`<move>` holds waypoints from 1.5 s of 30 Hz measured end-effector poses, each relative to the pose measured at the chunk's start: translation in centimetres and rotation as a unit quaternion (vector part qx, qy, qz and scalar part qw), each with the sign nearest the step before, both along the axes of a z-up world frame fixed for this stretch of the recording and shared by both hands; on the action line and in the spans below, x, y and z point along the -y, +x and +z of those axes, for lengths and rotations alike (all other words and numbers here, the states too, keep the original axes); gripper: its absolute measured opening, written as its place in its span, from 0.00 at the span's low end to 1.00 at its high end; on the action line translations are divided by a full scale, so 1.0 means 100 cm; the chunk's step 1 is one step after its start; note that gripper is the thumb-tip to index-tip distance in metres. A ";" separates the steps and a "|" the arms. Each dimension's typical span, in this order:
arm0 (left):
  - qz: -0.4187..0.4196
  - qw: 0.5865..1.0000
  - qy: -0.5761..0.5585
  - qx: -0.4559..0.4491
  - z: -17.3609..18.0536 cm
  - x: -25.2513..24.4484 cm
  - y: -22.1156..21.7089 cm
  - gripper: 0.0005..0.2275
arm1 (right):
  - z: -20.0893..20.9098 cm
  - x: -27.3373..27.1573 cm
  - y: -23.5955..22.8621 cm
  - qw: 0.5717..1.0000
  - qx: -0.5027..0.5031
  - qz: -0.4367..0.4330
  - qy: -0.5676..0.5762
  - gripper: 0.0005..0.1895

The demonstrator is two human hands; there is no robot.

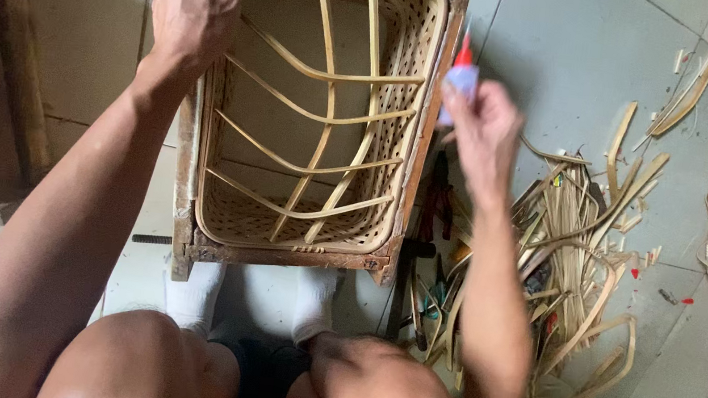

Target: The person applies glue to the edges of a rectangular bamboo basket frame, then uses a hammer to tap and secure the bamboo strips. They trim excess material with a knife and shears, and continue gluing and adjusting the frame to complete the assembly.

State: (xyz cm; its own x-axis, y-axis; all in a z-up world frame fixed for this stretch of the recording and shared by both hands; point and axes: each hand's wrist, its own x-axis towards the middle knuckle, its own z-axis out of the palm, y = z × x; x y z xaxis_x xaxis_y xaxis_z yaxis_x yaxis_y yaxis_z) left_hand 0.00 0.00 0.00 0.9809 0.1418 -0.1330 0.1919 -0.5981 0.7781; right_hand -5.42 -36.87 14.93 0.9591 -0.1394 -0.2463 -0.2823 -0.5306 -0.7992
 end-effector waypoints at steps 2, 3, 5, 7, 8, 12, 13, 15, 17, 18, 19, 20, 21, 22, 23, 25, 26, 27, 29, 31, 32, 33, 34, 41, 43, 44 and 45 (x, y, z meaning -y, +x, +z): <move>0.013 1.000 0.005 0.003 -0.002 0.000 0.002 0.14 | -0.009 -0.005 -0.017 0.994 -0.036 -0.019 0.106 0.18; 0.017 1.000 0.007 0.003 -0.004 0.001 0.001 0.14 | -0.016 -0.007 -0.025 0.990 -0.034 -0.016 0.138 0.19; 0.004 0.996 0.044 0.075 -0.007 0.001 -0.001 0.15 | -0.025 -0.004 -0.033 0.984 -0.031 -0.024 0.174 0.18; -0.005 0.992 0.048 0.117 -0.007 0.000 -0.003 0.15 | -0.031 -0.002 -0.030 0.982 -0.029 -0.042 0.180 0.17; -0.008 0.992 0.034 0.122 -0.007 -0.001 -0.003 0.15 | -0.032 -0.001 -0.027 0.981 -0.030 -0.042 0.186 0.17; 0.004 1.000 0.001 0.023 -0.008 0.000 0.002 0.15 | -0.030 -0.002 -0.016 0.980 -0.045 -0.056 0.186 0.17; 0.012 0.999 0.018 0.041 -0.010 0.000 0.001 0.15 | -0.030 -0.003 -0.016 0.980 -0.052 -0.064 0.181 0.16; 0.025 0.995 0.051 0.078 -0.013 0.002 0.000 0.14 | -0.028 -0.004 -0.017 0.977 -0.060 -0.066 0.194 0.17; 0.023 0.996 0.053 0.071 -0.013 0.003 0.000 0.14 | -0.027 -0.003 -0.017 0.975 -0.067 -0.071 0.199 0.18; 0.021 0.996 0.054 0.068 -0.012 0.003 -0.001 0.14 | -0.027 -0.002 -0.016 0.975 -0.071 -0.076 0.198 0.18; 0.020 0.996 0.050 0.071 -0.011 0.002 0.000 0.14 | -0.027 -0.001 -0.015 0.974 -0.075 -0.080 0.196 0.19; 0.019 0.996 0.046 0.073 -0.010 0.002 0.000 0.15 | -0.027 0.000 -0.013 0.974 -0.076 -0.079 0.198 0.19; 0.017 0.996 0.042 0.075 -0.010 0.002 -0.001 0.15 | -0.028 0.001 -0.012 0.974 -0.078 -0.079 0.199 0.19; 0.016 0.997 0.036 0.063 -0.010 0.002 -0.001 0.14 | -0.030 0.002 -0.011 0.973 -0.080 -0.079 0.200 0.19; 0.016 0.998 0.029 0.050 -0.010 0.001 -0.001 0.14 | -0.032 0.003 -0.010 0.973 -0.081 -0.081 0.199 0.19; 0.020 0.999 0.030 0.034 -0.010 0.000 0.000 0.13 | -0.037 0.003 -0.010 0.974 -0.081 -0.087 0.195 0.19; 0.026 0.999 0.037 0.030 -0.010 0.001 0.001 0.13 | -0.038 0.003 -0.012 0.977 -0.071 -0.083 0.181 0.20; 0.031 0.998 0.044 0.026 -0.010 0.001 0.001 0.13 | -0.039 0.002 -0.016 0.981 -0.061 -0.079 0.167 0.20; 0.016 0.999 0.025 0.020 -0.011 0.001 0.002 0.11 | -0.037 0.002 -0.027 0.985 -0.043 -0.063 0.157 0.20; 0.013 0.999 0.022 0.040 -0.012 0.001 0.003 0.11 | -0.034 0.001 -0.042 0.985 -0.029 -0.037 0.167 0.21; 0.018 0.997 0.028 0.062 -0.013 0.001 0.003 0.11 | -0.032 0.001 -0.044 0.983 -0.022 -0.039 0.181 0.21; 0.023 0.996 0.037 0.084 -0.013 -0.001 0.002 0.11 | -0.032 0.001 -0.045 0.980 -0.016 -0.040 0.196 0.20; 0.023 0.998 0.025 0.060 -0.013 -0.003 0.000 0.10 | -0.033 0.000 -0.044 0.977 -0.011 -0.041 0.211 0.20; 0.029 0.998 0.034 0.048 -0.008 0.003 0.001 0.13 | -0.030 0.004 -0.001 0.982 -0.051 -0.046 0.178 0.22; 0.022 0.997 0.037 0.065 -0.010 0.000 0.000 0.14 | -0.029 0.003 0.003 0.979 -0.065 -0.044 0.189 0.23; 0.014 0.996 0.049 0.073 -0.012 0.000 0.000 0.13 | -0.029 0.003 0.004 0.978 -0.066 -0.044 0.193 0.23; 0.005 0.995 0.061 0.082 -0.014 0.001 0.000 0.13 | -0.029 0.004 0.004 0.977 -0.067 -0.045 0.196 0.23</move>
